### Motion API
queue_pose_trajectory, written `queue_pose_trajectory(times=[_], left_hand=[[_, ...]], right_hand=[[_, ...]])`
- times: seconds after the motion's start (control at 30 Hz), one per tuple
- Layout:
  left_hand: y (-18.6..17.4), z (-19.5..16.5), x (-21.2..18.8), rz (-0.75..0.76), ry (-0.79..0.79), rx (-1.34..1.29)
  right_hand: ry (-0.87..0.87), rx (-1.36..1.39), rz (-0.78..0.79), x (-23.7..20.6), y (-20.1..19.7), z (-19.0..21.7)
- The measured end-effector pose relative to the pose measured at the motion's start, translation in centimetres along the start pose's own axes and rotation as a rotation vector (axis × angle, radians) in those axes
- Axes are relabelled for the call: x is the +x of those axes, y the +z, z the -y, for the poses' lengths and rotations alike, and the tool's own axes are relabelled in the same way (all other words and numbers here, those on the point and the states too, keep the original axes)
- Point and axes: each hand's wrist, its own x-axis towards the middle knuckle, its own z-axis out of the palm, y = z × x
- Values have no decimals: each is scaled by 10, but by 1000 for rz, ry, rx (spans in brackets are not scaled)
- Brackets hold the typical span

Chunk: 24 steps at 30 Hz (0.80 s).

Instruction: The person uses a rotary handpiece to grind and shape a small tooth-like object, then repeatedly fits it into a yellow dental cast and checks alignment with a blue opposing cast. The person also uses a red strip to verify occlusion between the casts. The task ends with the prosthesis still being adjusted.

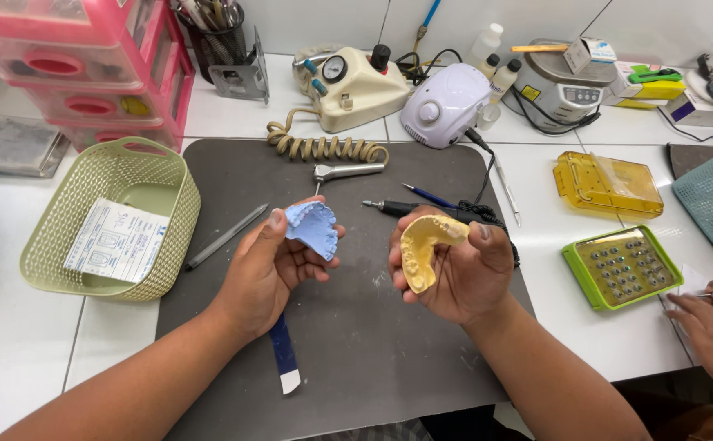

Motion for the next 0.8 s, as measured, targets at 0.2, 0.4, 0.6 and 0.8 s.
queue_pose_trajectory(times=[0.2, 0.4, 0.6, 0.8], left_hand=[[-1, 4, 3, -28, -48, -46], [-4, 1, 7, -13, 56, -80], [-25, -9, 12, 54, 212, -20], [-35, -11, 8, 72, 268, -3]], right_hand=[[-7, -15, 29, -1, 1, 0], [67, -252, -129, 11, 7, 2], [465, -1035, -654, 40, -3, -11], [429, -1534, -662, 44, 5, -36]])
